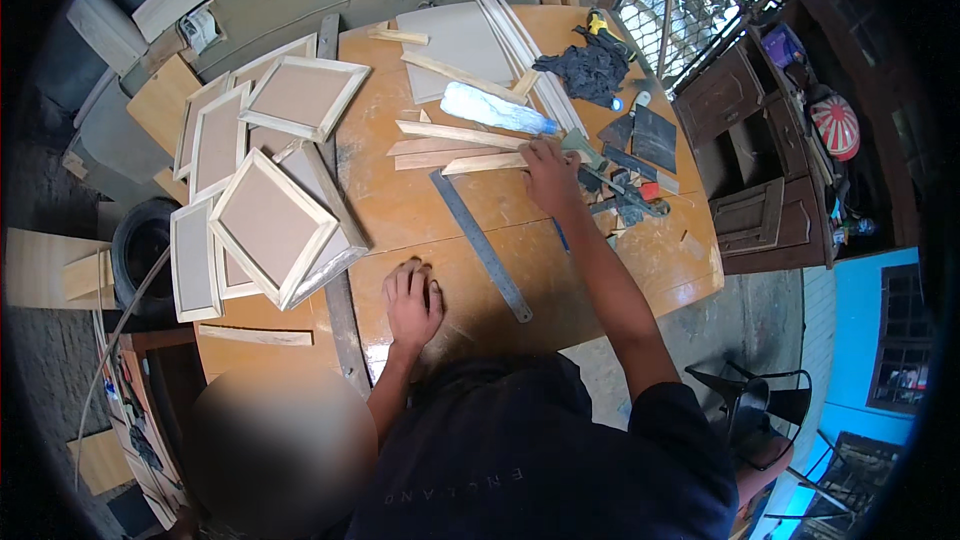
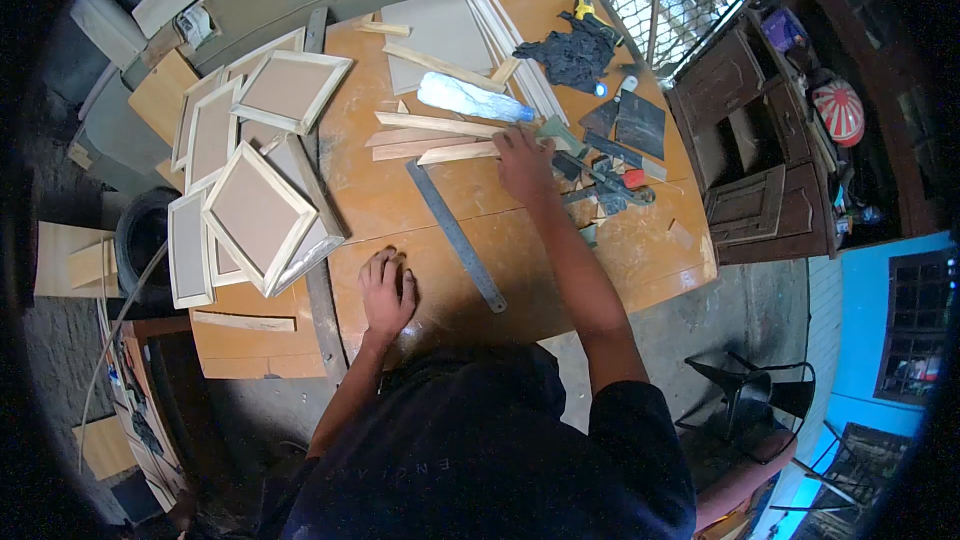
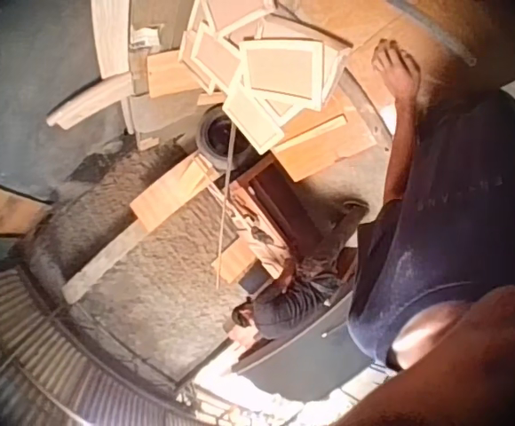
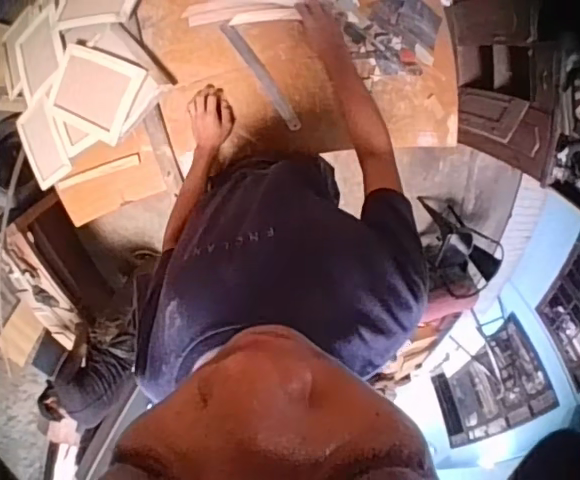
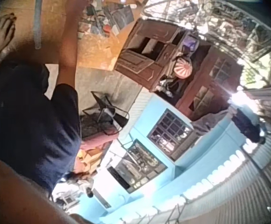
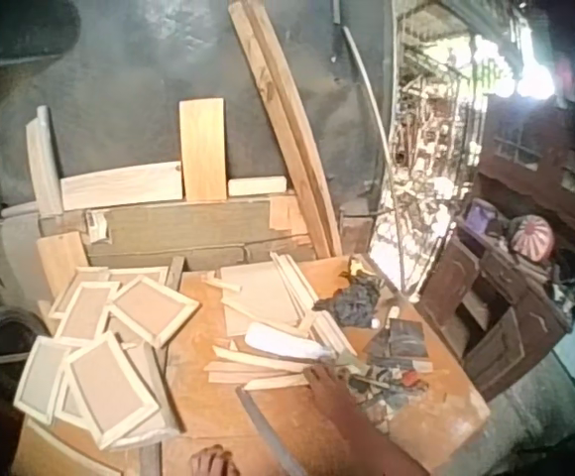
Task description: The recorder measures, marks, saws, and assembles wooden frame strips around a rectangular board.
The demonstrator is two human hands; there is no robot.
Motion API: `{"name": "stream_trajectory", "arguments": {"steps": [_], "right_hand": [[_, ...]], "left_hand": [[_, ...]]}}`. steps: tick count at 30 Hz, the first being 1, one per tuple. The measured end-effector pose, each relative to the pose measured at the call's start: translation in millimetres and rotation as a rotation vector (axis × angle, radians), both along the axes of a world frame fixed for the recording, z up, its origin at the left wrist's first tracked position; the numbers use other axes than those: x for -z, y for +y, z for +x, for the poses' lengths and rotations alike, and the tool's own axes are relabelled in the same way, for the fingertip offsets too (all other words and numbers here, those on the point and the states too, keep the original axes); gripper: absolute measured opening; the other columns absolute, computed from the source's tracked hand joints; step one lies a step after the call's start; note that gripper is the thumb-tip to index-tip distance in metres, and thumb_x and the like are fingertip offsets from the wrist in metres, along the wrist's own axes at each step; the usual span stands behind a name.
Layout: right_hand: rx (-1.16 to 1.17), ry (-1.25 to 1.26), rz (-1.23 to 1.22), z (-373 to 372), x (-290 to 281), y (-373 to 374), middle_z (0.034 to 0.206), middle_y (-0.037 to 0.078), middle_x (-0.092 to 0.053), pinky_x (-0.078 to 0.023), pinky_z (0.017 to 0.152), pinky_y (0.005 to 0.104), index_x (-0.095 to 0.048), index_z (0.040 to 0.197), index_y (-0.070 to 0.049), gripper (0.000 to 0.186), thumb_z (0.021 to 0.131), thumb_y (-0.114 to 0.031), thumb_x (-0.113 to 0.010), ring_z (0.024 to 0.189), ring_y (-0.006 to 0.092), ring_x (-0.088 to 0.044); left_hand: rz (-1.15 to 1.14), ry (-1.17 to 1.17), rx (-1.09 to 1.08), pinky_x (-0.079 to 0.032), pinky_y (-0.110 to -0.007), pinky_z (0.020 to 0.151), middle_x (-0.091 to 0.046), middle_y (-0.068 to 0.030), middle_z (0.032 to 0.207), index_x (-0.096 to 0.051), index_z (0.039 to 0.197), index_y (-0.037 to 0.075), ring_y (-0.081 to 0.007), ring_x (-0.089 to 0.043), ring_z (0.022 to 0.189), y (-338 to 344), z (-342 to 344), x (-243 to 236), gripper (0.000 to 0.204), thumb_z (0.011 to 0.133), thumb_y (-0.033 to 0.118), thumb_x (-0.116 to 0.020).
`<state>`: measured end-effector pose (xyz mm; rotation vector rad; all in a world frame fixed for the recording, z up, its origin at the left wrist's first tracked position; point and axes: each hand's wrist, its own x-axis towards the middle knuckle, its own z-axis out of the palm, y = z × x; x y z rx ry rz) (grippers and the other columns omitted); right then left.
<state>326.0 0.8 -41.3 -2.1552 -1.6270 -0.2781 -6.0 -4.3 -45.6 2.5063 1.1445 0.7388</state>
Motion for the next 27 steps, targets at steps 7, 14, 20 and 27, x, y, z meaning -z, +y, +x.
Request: {"name": "stream_trajectory", "arguments": {"steps": [7, 14, 20, 27], "right_hand": [[0.04, -0.031, -0.045, 2, -10, -22, 0.122, 0.007, -0.054, -0.034, 0.094, 0.0615, -0.061, 0.115, -0.013, 0.037, 0.079, -0.014, -0.067, 0.122, 0.028, -0.05], [0.182, 0.263, 0.292, -5, -69, -145, 0.102, 0.019, -0.063, -0.047, 0.079, 0.0444, -0.063, 0.112, -0.002, 0.031, 0.082, -0.003, -0.068, 0.094, 0.0368, -0.061], [0.482, 0.349, 0.337, -18, -55, -251, 0.096, 0.016, -0.064, -0.049, 0.077, 0.0405, -0.065, 0.111, -0.001, 0.025, 0.09, -0.012, -0.07, 0.087, 0.0312, -0.061], [0.652, 0.455, 0.312, -42, -70, -326, 0.094, 0.01, -0.063, -0.047, 0.071, 0.0339, -0.065, 0.112, -0.001, 0.025, 0.091, -0.014, -0.071, 0.083, 0.0235, -0.06]], "left_hand": [[-0.038, -0.015, -0.024, -0.03, -0.054, 0.112, -0.049, -0.0213, 0.14, -0.055, 0.129, 0.001, -0.0422, -0.042, 0.132, -7, -37, -19, 0.04, 0.093, 0.018, -0.057], [-0.002, 0.53, -0.069, -0.014, -0.056, 0.119, -0.023, -0.0204, 0.161, -0.029, 0.152, -0.003, -0.0378, -0.019, 0.15, -34, -54, -2, 0.073, 0.1, 0.047, -0.041], [-0.046, 0.452, 0.135, -0.015, -0.054, 0.12, -0.024, -0.0232, 0.16, -0.028, 0.15, -0.007, -0.0373, -0.02, 0.15, -46, -35, 0, 0.08, 0.099, 0.053, -0.043], [-0.065, 0.358, 0.431, -0.017, -0.051, 0.12, -0.028, -0.0239, 0.158, -0.03, 0.148, -0.009, -0.0358, -0.023, 0.149, -87, 14, -5, 0.088, 0.094, 0.058, -0.05]]}}
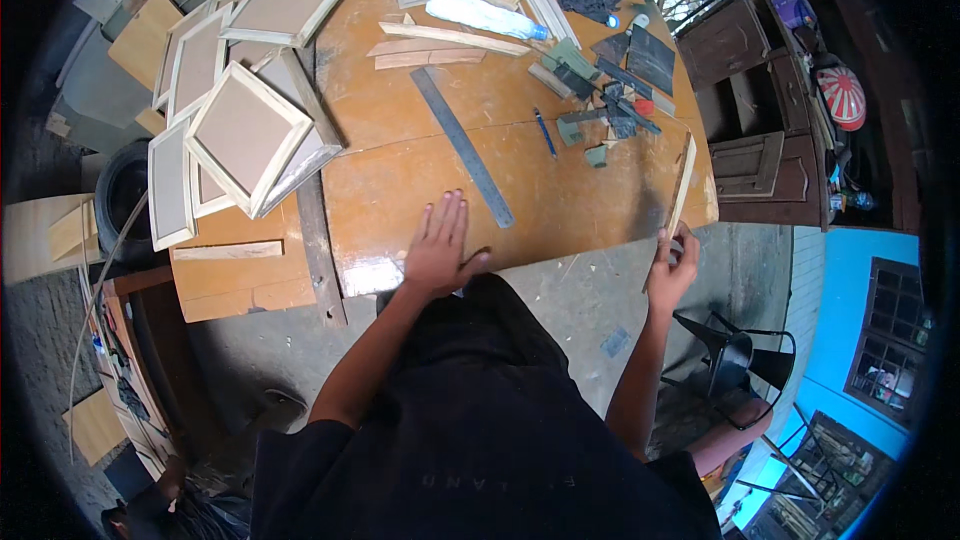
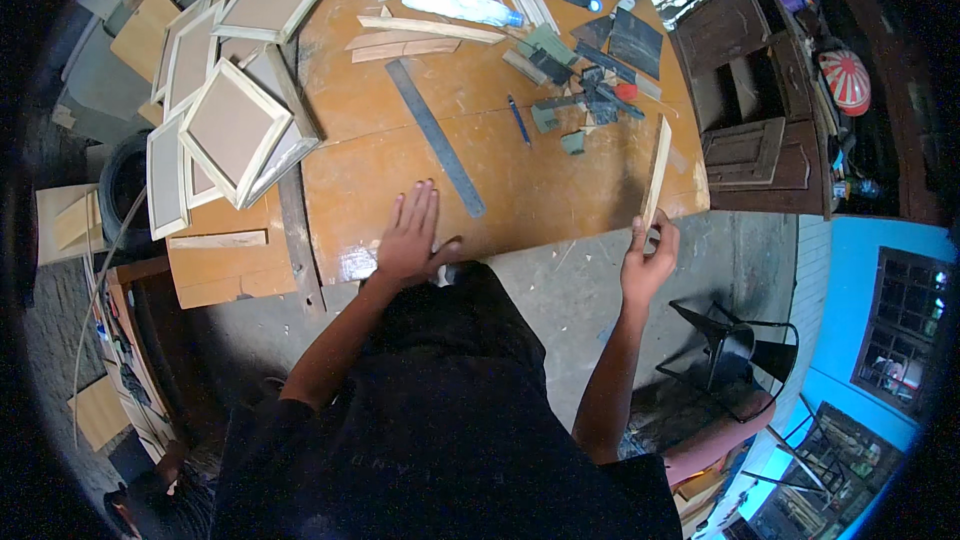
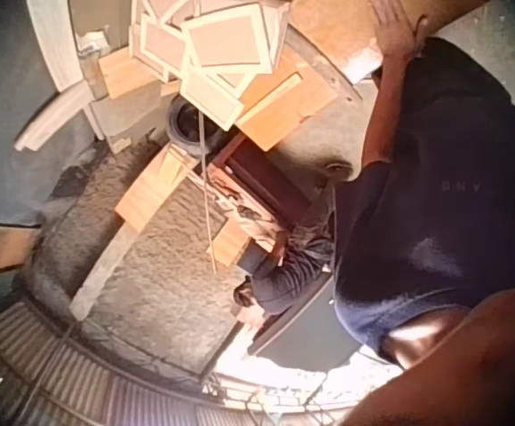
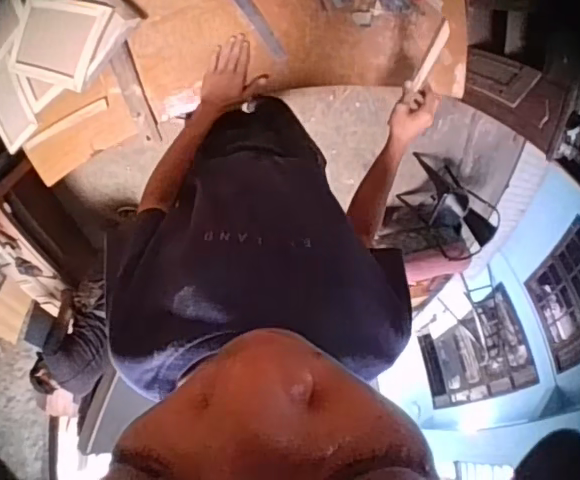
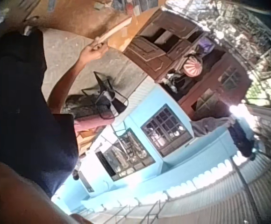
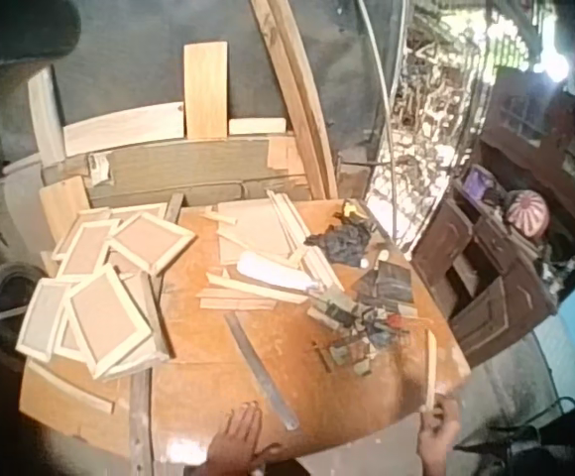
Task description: The recorder measures, marks, saws, and assembles wooden frame strips around a rectangular board.
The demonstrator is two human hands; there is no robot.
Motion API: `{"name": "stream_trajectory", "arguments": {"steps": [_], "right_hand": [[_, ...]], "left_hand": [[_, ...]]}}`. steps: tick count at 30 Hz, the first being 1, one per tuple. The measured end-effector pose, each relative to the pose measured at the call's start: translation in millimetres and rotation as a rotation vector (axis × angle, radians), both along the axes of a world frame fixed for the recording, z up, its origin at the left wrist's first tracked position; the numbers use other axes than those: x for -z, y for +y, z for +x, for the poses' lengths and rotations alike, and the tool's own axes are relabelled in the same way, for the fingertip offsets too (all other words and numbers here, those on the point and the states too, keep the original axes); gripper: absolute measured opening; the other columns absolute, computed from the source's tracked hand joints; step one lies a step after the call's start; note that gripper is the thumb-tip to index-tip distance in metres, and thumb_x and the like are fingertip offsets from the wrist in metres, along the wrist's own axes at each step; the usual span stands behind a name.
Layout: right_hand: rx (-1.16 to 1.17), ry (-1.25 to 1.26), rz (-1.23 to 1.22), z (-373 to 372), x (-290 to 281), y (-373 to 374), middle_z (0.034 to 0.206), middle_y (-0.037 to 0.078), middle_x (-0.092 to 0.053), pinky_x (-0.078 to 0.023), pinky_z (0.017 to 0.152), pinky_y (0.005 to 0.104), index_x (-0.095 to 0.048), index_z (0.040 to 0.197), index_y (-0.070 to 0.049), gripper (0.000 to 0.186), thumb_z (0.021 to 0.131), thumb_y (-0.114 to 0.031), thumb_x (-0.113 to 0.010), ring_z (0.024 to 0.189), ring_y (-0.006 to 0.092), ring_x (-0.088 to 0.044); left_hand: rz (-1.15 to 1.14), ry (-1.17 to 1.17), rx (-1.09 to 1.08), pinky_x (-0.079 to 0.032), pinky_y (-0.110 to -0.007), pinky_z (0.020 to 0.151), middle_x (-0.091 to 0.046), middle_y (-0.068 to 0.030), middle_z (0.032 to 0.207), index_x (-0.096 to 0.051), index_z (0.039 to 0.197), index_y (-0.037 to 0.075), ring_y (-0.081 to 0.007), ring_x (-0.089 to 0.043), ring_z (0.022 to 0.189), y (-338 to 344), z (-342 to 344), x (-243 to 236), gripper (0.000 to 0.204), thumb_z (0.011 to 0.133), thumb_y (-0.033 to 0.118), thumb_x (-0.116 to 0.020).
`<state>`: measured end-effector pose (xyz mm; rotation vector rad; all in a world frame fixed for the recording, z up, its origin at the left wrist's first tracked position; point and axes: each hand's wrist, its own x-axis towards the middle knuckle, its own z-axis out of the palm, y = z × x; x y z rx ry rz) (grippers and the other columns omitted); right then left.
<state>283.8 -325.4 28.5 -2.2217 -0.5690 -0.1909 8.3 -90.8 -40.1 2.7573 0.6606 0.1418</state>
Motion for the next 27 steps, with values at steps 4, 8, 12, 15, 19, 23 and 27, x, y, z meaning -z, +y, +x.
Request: {"name": "stream_trajectory", "arguments": {"steps": [4, 8, 12, 15, 19, 23, 27], "right_hand": [[0.034, -0.038, 0.014, -23, -12, -22, 0.096, 0.009, -0.063, -0.047, 0.069, 0.0327, -0.065, 0.112, -0.002, 0.024, 0.092, -0.014, -0.07, 0.083, 0.0224, -0.06], [0.037, -0.008, 0.012, -51, -18, -38, 0.099, 0.009, -0.063, -0.047, 0.068, 0.0319, -0.064, 0.112, -0.001, 0.024, 0.092, -0.015, -0.07, 0.086, 0.0207, -0.06], [0.043, 0.057, 0.057, -78, -21, -44, 0.097, 0.009, -0.063, -0.048, 0.07, 0.0316, -0.065, 0.111, -0.001, 0.024, 0.092, -0.014, -0.07, 0.086, 0.0209, -0.061], [-0.051, 0.086, 0.007, -90, -30, -38, 0.096, 0.01, -0.062, -0.05, 0.071, 0.0323, -0.065, 0.11, -0.001, 0.022, 0.092, -0.013, -0.07, 0.086, 0.0221, -0.061], [-0.205, 0.025, -0.038, -107, -33, -20, 0.094, 0.014, -0.062, -0.05, 0.076, 0.0374, -0.066, 0.107, -0.001, 0.02, 0.091, -0.012, -0.069, 0.088, 0.0294, -0.062], [-0.226, 0.007, -0.04, -126, -29, -27, 0.095, 0.017, -0.061, -0.049, 0.079, 0.0405, -0.065, 0.108, -0.001, 0.021, 0.089, -0.01, -0.07, 0.087, 0.0339, -0.061], [-0.208, 0.063, -0.05, -148, -24, -40, 0.096, 0.017, -0.062, -0.05, 0.077, 0.0393, -0.066, 0.108, -0.001, 0.022, 0.088, -0.009, -0.071, 0.088, 0.0343, -0.062]], "left_hand": [[-0.244, -0.211, 0.128, -0.02, -0.052, 0.12, -0.032, -0.024, 0.156, -0.037, 0.146, -0.005, -0.0369, -0.025, 0.148, -70, 36, 25, 0.078, 0.094, 0.051, -0.055], [-0.429, -0.314, 0.635, -0.025, -0.049, 0.12, -0.04, -0.0202, 0.151, -0.043, 0.145, 0.002, -0.036, -0.032, 0.145, -133, 43, 15, 0.059, 0.097, 0.034, -0.057], [-0.493, -0.532, 0.251, -0.043, -0.044, 0.108, -0.054, -0.0195, 0.139, -0.051, 0.138, 0.004, -0.0342, -0.053, 0.129, -115, 20, 26, 0.047, 0.096, 0.024, -0.059], [-0.671, -0.42, -0.092, -0.056, -0.043, 0.073, -0.068, -0.0197, 0.094, -0.067, 0.115, 0.008, -0.0332, -0.07, 0.083, -100, -5, 3, 0.024, 0.095, 0.02, -0.062], [-0.298, -0.454, -0.481, -0.048, -0.044, 0.049, -0.062, -0.0163, 0.06, -0.072, 0.071, 0.01, -0.0351, -0.062, 0.051, -62, -45, -5, 0.043, 0.096, 0.043, -0.06], [-0.282, -0.43, -0.762, -0.044, -0.041, 0.05, -0.057, -0.0145, 0.054, -0.069, 0.07, 0.008, -0.0319, -0.057, 0.048, -12, -93, -19, 0.044, 0.097, 0.042, -0.059], [-0.137, -0.415, -0.621, -0.042, -0.041, 0.05, -0.056, -0.015, 0.056, -0.06, 0.071, 0.001, -0.0259, -0.057, 0.048, 2, -108, -35, 0.041, 0.096, 0.033, -0.062]]}}
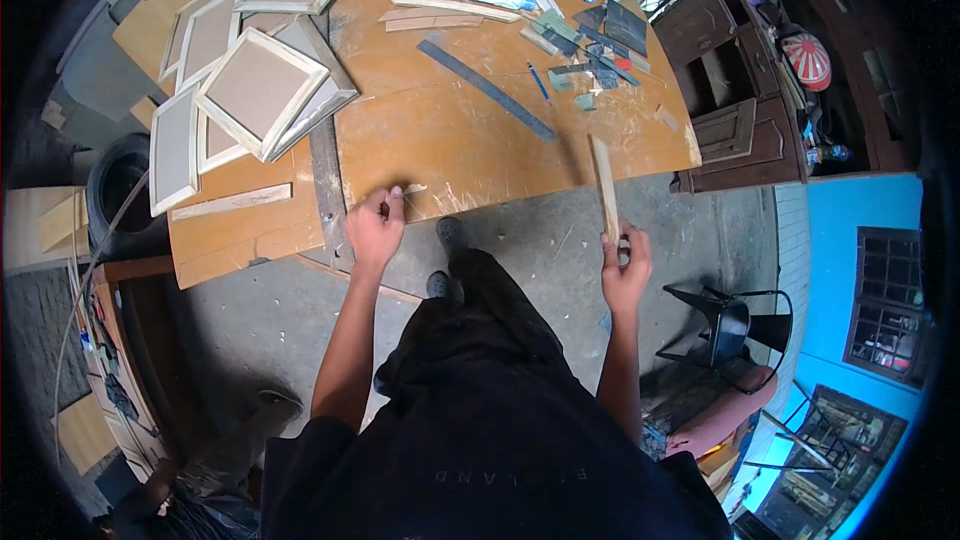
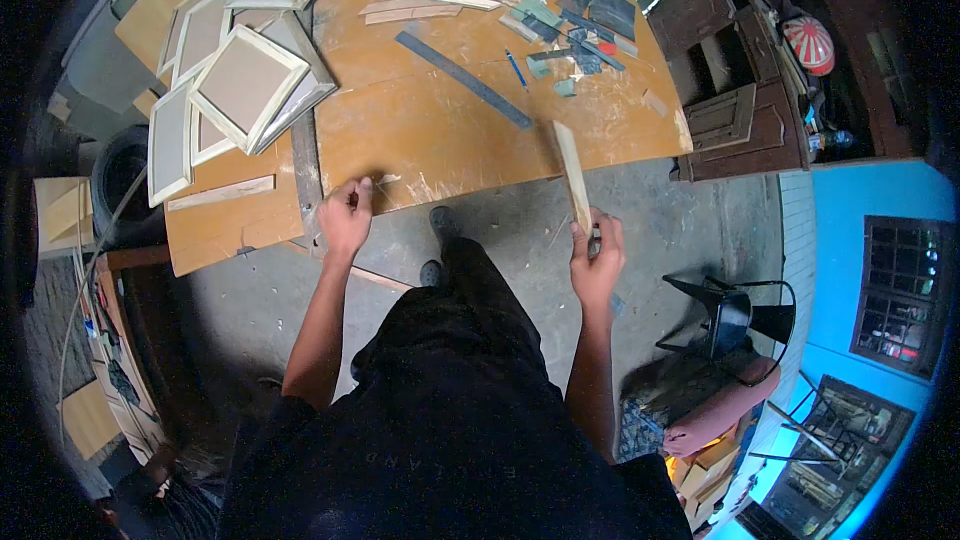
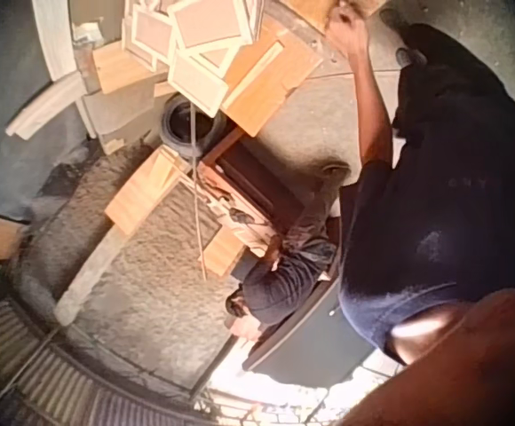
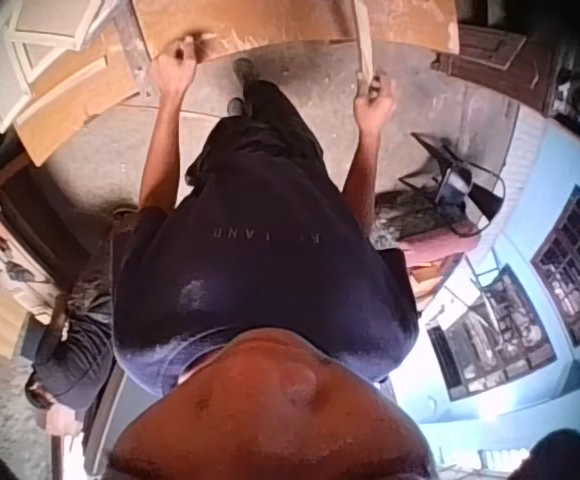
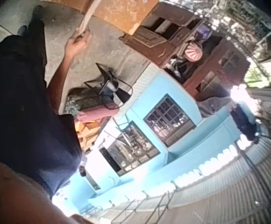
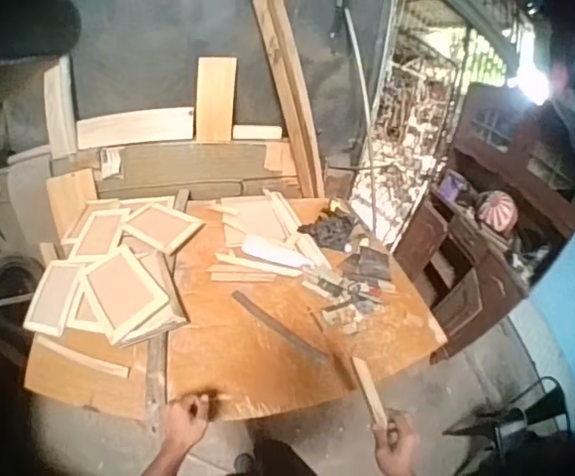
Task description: The recorder measures, marks, saws, and assembles wooden frame strips around a rectangular board.
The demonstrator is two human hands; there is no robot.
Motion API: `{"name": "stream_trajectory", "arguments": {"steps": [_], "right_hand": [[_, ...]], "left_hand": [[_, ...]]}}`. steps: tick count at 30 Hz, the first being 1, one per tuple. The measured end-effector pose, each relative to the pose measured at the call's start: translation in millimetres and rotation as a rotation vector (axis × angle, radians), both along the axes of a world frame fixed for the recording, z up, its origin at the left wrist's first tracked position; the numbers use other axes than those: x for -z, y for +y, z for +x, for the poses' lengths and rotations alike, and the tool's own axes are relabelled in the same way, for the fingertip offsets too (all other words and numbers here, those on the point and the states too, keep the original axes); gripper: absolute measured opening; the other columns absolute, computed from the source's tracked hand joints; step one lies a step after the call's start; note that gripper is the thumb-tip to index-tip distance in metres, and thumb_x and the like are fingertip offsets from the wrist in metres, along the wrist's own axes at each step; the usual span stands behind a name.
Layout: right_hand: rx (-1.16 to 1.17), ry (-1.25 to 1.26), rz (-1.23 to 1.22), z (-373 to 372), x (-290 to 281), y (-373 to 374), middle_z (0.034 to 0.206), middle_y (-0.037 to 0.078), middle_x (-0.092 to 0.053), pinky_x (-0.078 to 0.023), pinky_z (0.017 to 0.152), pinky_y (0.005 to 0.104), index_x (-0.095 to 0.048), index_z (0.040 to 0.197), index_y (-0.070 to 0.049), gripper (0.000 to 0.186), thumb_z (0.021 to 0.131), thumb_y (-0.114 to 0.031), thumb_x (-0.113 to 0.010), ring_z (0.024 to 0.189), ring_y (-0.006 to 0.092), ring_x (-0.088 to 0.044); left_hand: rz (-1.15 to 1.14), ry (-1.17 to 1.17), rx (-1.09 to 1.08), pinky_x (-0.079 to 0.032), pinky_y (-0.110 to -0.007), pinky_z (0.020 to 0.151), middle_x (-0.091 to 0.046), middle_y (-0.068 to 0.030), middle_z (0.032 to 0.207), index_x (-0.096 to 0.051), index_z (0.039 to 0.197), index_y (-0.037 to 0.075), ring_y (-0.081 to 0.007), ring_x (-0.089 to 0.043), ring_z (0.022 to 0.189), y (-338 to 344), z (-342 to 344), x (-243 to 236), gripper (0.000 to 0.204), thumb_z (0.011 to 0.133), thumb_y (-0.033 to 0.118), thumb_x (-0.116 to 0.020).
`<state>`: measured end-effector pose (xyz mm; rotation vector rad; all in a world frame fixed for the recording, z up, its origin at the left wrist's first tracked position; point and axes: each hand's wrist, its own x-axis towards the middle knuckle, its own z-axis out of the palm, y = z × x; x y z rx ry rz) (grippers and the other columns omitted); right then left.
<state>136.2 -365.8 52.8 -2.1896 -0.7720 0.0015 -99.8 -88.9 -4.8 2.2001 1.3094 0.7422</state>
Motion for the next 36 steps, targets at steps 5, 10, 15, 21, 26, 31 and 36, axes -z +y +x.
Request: {"name": "stream_trajectory", "arguments": {"steps": [5, 10, 15, 21, 26, 31, 36], "right_hand": [[-0.025, 0.097, 0.015, -18, 19, 11, 0.099, 0.017, -0.063, -0.05, 0.078, 0.0383, -0.067, 0.106, -0.001, 0.023, 0.085, -0.006, -0.074, 0.09, 0.0342, -0.063], [-0.191, 0.13, 0.053, -20, 34, 78, 0.096, 0.015, -0.067, -0.053, 0.072, 0.0365, -0.067, 0.104, -0.001, 0.026, 0.081, -0.007, -0.078, 0.085, 0.0282, -0.066], [-0.417, 0.221, 0.168, -11, 48, 165, 0.095, 0.012, -0.07, -0.055, 0.07, 0.0328, -0.065, 0.107, -0.002, 0.029, 0.083, -0.011, -0.078, 0.081, 0.0219, -0.069], [-0.712, 0.253, 0.104, -11, 32, 222, 0.106, 0.018, -0.069, -0.055, 0.083, 0.0393, -0.062, 0.116, -0.002, 0.04, 0.082, -0.014, -0.078, 0.095, 0.035, -0.07], [-0.823, 0.327, 0.007, 15, 49, 229, 0.114, 0.018, -0.069, -0.054, 0.089, 0.0391, -0.061, 0.122, -0.003, 0.046, 0.084, -0.022, -0.079, 0.104, 0.0354, -0.068], [-0.801, 0.484, -0.105, 43, 37, 217, 0.116, 0.02, -0.067, -0.053, 0.089, 0.0434, -0.063, 0.122, -0.005, 0.044, 0.086, -0.028, -0.076, 0.105, 0.0373, -0.066], [-0.725, 0.444, -0.228, 69, 55, 203, 0.117, 0.018, -0.068, -0.054, 0.088, 0.0436, -0.065, 0.122, -0.007, 0.044, 0.086, -0.028, -0.076, 0.106, 0.0371, -0.066]], "left_hand": [[-0.345, -0.13, 0.014, -0.042, -0.032, 0.05, -0.058, -0.0124, 0.059, -0.065, 0.079, 0.001, -0.0108, -0.055, 0.052, -19, -5, 13, 0.028, 0.095, 0.024, -0.067], [-0.511, -0.251, 0.016, -0.044, -0.029, 0.052, -0.063, -0.0058, 0.061, -0.069, 0.091, 0.002, -0.0079, -0.054, 0.055, -25, 1, 19, 0.026, 0.095, 0.028, -0.068], [-0.583, -0.507, 0.166, -0.048, -0.026, 0.063, -0.07, -0.0013, 0.077, -0.068, 0.099, 0.004, -0.0091, -0.06, 0.067, 2, 41, 8, 0.025, 0.096, 0.028, -0.068], [-0.888, -0.743, 0.019, -0.047, -0.023, 0.065, -0.07, -0.0021, 0.083, -0.067, 0.1, 0.003, -0.0074, -0.061, 0.072, 55, 67, -9, 0.017, 0.093, 0.018, -0.072], [-0.961, -0.8, -0.257, -0.05, -0.023, 0.062, -0.068, -0.002, 0.078, -0.067, 0.092, 0.006, -0.0096, -0.065, 0.071, 80, 65, -11, 0.015, 0.09, 0.018, -0.075], [-0.973, -0.924, -0.357, -0.05, -0.023, 0.065, -0.071, -0.0035, 0.086, -0.067, 0.099, 0.008, -0.0108, -0.067, 0.075, 100, 59, -16, 0.014, 0.092, 0.019, -0.073], [-0.895, -0.771, -0.287, -0.054, -0.026, 0.068, -0.072, -0.0067, 0.093, -0.067, 0.106, 0.006, -0.0131, -0.069, 0.081, 120, 40, -1, 0.016, 0.095, 0.017, -0.068]]}}
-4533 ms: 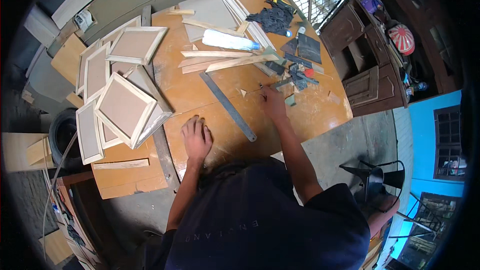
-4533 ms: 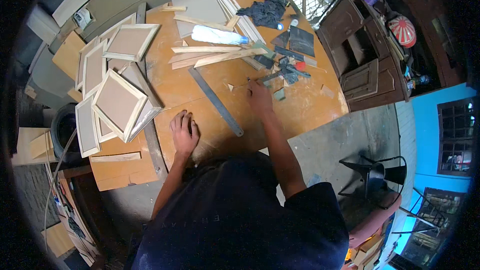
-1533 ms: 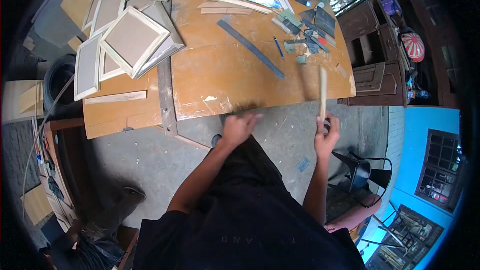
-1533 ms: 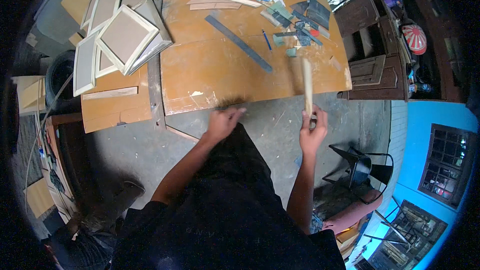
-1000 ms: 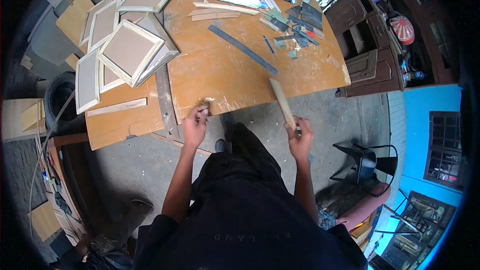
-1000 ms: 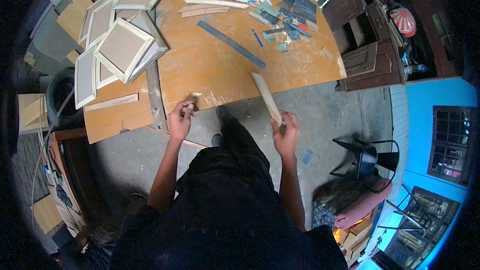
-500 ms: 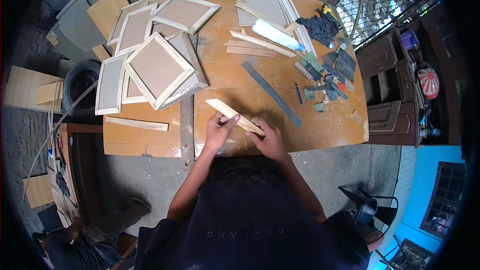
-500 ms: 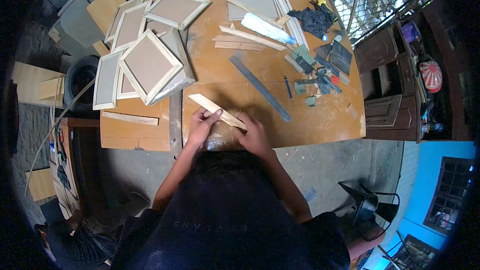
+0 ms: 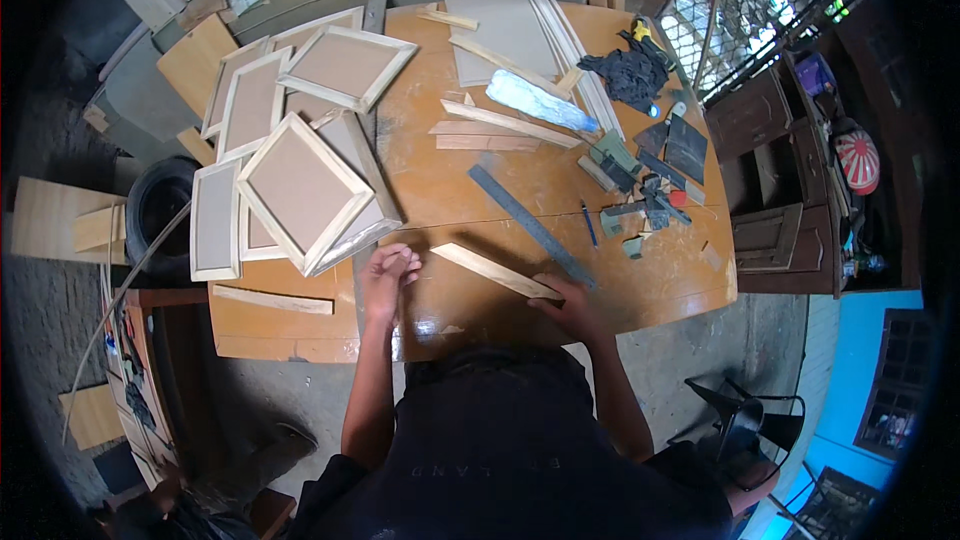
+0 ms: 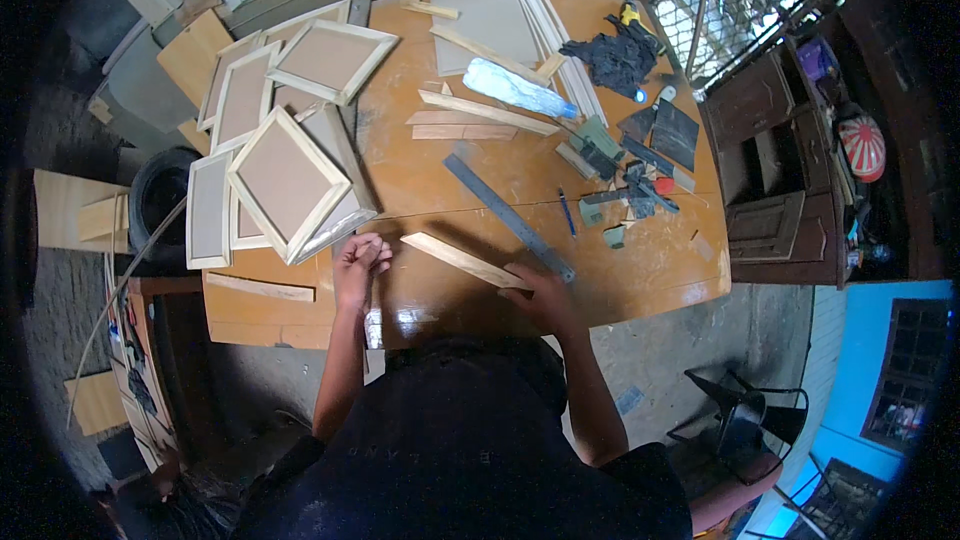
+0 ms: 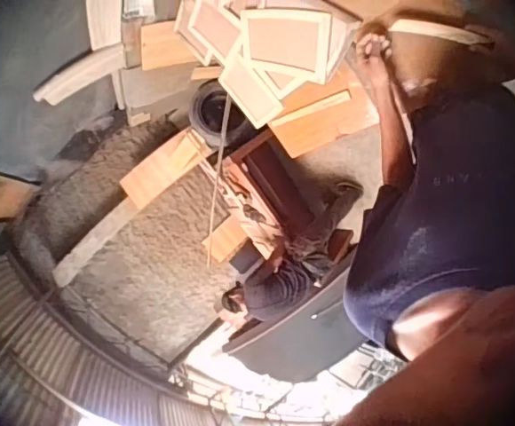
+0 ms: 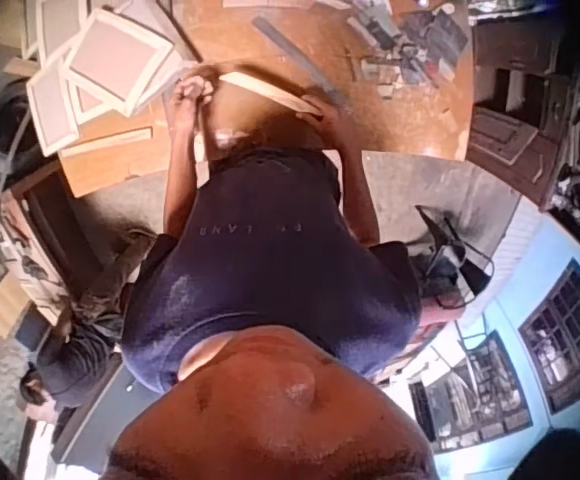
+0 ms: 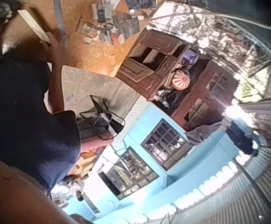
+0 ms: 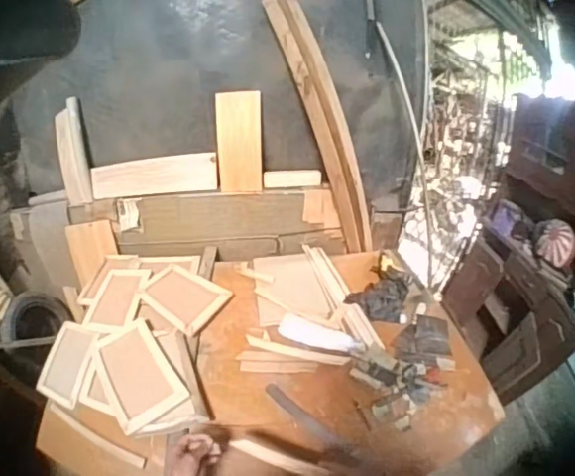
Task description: The recorder measures, marks, saws, and assembles wooden frame strips around a rectangular board.
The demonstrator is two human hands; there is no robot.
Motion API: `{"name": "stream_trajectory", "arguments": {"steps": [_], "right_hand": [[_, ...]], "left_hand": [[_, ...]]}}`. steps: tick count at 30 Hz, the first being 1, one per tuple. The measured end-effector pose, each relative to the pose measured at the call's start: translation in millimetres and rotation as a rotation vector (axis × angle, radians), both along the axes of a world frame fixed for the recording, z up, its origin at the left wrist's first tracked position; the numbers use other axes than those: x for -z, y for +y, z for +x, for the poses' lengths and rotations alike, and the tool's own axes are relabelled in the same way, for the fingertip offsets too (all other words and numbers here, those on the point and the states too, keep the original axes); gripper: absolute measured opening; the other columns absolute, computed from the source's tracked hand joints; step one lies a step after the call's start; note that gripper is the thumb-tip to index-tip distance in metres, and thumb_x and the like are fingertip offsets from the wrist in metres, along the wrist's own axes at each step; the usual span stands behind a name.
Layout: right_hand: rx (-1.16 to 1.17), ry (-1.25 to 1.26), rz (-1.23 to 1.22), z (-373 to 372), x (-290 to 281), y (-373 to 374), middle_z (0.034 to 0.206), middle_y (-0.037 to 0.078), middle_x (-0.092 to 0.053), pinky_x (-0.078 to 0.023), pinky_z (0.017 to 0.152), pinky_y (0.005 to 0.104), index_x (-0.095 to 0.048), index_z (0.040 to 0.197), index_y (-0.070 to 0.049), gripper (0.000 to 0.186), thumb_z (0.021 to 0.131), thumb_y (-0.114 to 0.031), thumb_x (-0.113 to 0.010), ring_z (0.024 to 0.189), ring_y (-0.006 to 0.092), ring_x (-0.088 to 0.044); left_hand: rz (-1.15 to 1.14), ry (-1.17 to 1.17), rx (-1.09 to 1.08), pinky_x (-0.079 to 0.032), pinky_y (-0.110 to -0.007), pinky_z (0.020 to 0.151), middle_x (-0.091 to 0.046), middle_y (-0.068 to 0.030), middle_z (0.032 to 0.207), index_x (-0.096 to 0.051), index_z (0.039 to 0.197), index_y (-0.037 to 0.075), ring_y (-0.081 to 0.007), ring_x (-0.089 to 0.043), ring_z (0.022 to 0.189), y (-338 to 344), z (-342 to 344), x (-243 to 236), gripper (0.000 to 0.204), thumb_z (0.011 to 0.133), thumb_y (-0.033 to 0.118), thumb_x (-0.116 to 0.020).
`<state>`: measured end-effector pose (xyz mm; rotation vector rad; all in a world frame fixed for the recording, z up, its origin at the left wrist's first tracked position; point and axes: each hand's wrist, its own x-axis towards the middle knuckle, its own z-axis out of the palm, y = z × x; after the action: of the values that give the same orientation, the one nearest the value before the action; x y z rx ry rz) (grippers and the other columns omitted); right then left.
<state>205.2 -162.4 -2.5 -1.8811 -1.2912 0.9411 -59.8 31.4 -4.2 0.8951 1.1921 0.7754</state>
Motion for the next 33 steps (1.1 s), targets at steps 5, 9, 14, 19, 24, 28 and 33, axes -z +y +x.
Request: {"name": "stream_trajectory", "arguments": {"steps": [5, 9, 14, 19, 24, 28, 33], "right_hand": [[0.107, -0.088, 0.063, 22, 14, 11, 0.114, 0.019, -0.068, -0.054, 0.087, 0.044, -0.066, 0.12, -0.006, 0.041, 0.085, -0.025, -0.076, 0.103, 0.0383, -0.066], [0.138, -0.317, 0.338, 49, -3, 60, 0.102, 0.016, -0.066, -0.052, 0.083, 0.0448, -0.067, 0.11, -0.004, 0.033, 0.083, -0.021, -0.075, 0.093, 0.039, -0.064], [0.239, -0.643, 0.426, 108, 13, 137, 0.116, 0.012, -0.057, -0.046, 0.085, 0.0537, -0.064, 0.111, -0.008, 0.03, 0.087, -0.025, -0.068, 0.108, 0.0369, -0.055], [0.379, -0.85, 0.18, 128, 40, 177, 0.13, 0.008, -0.049, -0.038, 0.088, 0.063, -0.059, 0.116, -0.012, 0.031, 0.09, -0.028, -0.064, 0.122, 0.034, -0.046], [0.391, -0.824, 0.204, 112, 55, 162, 0.132, 0.01, -0.048, -0.034, 0.09, 0.061, -0.055, 0.123, -0.013, 0.037, 0.092, -0.033, -0.062, 0.122, 0.0339, -0.046], [0.364, -0.808, 0.188, 119, 62, 157, 0.137, 0.012, -0.047, -0.032, 0.092, 0.0605, -0.052, 0.131, -0.013, 0.047, 0.091, -0.037, -0.062, 0.124, 0.0346, -0.045], [0.336, -0.769, 0.134, 130, 59, 167, 0.136, 0.011, -0.047, -0.031, 0.093, 0.0624, -0.051, 0.134, -0.014, 0.051, 0.091, -0.037, -0.063, 0.126, 0.0332, -0.044]], "left_hand": [[0.019, 0.081, 0.049, -0.054, -0.028, 0.07, -0.071, -0.0072, 0.094, -0.066, 0.108, 0.004, -0.0141, -0.068, 0.08, 0, 11, -1, 0.016, 0.098, 0.016, -0.062], [0.032, 0.056, 0.038, -0.054, -0.026, 0.071, -0.071, -0.0069, 0.091, -0.067, 0.106, 0.002, -0.0121, -0.066, 0.077, -18, 6, 16, 0.014, 0.099, 0.011, -0.059], [0.13, 0.08, 0.109, -0.056, -0.027, 0.076, -0.071, -0.009, 0.092, -0.065, 0.106, -0.002, -0.0135, -0.067, 0.081, -23, 9, 18, 0.013, 0.099, 0.006, -0.058], [0.193, 0.112, 0.062, -0.055, -0.026, 0.073, -0.071, -0.0089, 0.092, -0.066, 0.107, -0.002, -0.013, -0.067, 0.08, -12, -8, 12, 0.014, 0.099, 0.007, -0.059], [0.211, 0.223, -0.049, -0.053, -0.026, 0.071, -0.07, -0.0053, 0.09, -0.066, 0.102, 0.003, -0.0123, -0.066, 0.078, 2, -20, 7, 0.01, 0.099, 0.009, -0.058], [0.265, 0.243, -0.035, -0.052, -0.025, 0.069, -0.069, -0.0046, 0.088, -0.065, 0.102, 0.001, -0.0109, -0.065, 0.078, 21, -17, 2, 0.013, 0.1, 0.013, -0.059], [0.331, 0.28, 0.028, -0.051, -0.025, 0.068, -0.069, -0.0046, 0.088, -0.065, 0.102, 0.0, -0.0102, -0.064, 0.076, 34, -6, 7, 0.016, 0.101, 0.015, -0.06]]}}
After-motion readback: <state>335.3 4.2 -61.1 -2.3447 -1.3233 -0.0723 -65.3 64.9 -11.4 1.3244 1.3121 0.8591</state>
